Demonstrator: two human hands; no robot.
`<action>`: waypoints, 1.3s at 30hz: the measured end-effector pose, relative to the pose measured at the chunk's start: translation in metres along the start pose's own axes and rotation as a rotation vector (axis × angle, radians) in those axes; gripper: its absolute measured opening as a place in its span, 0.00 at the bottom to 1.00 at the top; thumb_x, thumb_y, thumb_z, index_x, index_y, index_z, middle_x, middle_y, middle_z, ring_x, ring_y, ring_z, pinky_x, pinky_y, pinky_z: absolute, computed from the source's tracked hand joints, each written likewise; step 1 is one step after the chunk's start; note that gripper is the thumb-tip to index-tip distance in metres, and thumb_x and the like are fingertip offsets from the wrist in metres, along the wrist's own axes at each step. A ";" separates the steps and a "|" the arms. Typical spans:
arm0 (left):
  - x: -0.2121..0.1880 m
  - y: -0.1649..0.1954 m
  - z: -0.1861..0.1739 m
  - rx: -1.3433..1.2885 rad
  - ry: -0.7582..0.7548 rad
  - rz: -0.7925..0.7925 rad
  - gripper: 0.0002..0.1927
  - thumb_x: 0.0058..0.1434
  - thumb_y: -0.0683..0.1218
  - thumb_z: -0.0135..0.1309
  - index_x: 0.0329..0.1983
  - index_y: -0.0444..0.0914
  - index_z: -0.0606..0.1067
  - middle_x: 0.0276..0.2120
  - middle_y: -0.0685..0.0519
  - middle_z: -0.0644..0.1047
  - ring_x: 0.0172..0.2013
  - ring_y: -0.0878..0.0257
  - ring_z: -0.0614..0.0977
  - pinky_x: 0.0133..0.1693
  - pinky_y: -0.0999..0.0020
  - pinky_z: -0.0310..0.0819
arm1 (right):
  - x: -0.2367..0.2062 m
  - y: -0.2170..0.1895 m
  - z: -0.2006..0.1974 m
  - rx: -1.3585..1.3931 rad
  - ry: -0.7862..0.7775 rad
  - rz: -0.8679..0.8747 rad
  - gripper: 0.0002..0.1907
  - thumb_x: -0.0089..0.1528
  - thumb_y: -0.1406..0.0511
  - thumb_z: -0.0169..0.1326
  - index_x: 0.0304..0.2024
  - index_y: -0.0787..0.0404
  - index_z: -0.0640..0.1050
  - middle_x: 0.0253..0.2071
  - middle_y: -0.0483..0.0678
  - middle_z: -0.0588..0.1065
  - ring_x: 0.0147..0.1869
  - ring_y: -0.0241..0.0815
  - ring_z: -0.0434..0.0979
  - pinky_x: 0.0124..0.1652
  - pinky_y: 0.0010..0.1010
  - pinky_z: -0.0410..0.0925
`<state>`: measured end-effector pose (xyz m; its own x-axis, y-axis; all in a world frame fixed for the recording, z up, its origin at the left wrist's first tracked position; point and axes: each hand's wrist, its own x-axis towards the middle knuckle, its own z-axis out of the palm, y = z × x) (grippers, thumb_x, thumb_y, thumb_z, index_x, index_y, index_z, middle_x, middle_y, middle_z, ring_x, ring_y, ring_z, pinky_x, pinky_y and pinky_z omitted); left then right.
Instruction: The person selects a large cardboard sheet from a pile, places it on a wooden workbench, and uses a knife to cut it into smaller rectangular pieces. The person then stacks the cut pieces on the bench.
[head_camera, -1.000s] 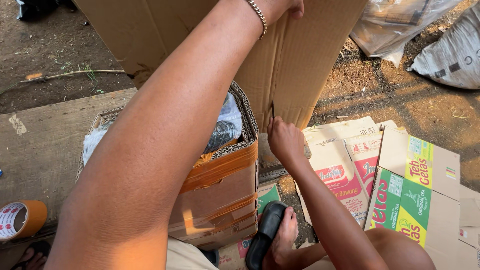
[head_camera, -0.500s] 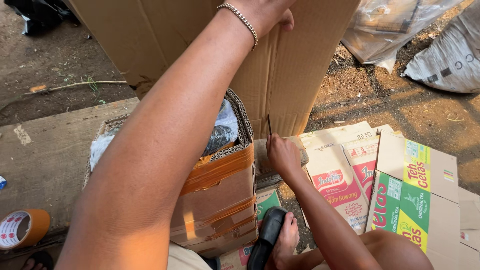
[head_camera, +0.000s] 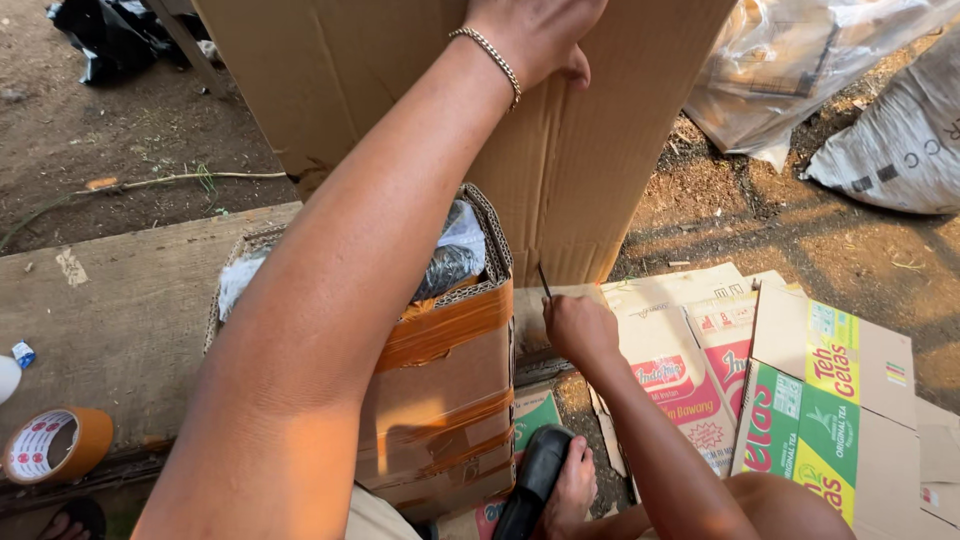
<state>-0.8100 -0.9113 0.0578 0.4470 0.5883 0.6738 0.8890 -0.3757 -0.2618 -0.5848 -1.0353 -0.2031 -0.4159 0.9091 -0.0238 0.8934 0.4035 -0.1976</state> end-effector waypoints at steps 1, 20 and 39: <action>0.000 -0.002 0.003 -0.018 -0.021 0.008 0.25 0.36 0.57 0.77 0.23 0.33 0.80 0.13 0.47 0.77 0.18 0.52 0.82 0.18 0.56 0.75 | 0.003 -0.001 -0.008 -0.001 -0.014 0.008 0.23 0.68 0.52 0.45 0.31 0.59 0.83 0.31 0.63 0.79 0.37 0.66 0.81 0.39 0.54 0.73; -0.001 -0.007 0.055 -0.273 -0.393 -0.214 0.10 0.56 0.54 0.65 0.25 0.45 0.83 0.18 0.50 0.79 0.18 0.54 0.80 0.17 0.51 0.69 | 0.033 -0.008 0.030 0.071 0.119 -0.002 0.18 0.66 0.59 0.46 0.31 0.61 0.82 0.29 0.65 0.78 0.35 0.67 0.81 0.38 0.55 0.73; 0.000 -0.007 0.036 -0.150 -0.246 -0.057 0.18 0.51 0.56 0.71 0.30 0.37 0.82 0.18 0.46 0.79 0.19 0.51 0.81 0.19 0.54 0.74 | 0.016 0.003 0.029 -0.045 -0.171 0.043 0.14 0.61 0.60 0.51 0.35 0.61 0.84 0.39 0.62 0.80 0.44 0.62 0.82 0.43 0.50 0.75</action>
<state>-0.8125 -0.8827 0.0344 0.4235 0.7609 0.4916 0.8970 -0.4280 -0.1104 -0.5939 -1.0224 -0.2323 -0.3962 0.8964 -0.1987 0.9163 0.3721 -0.1483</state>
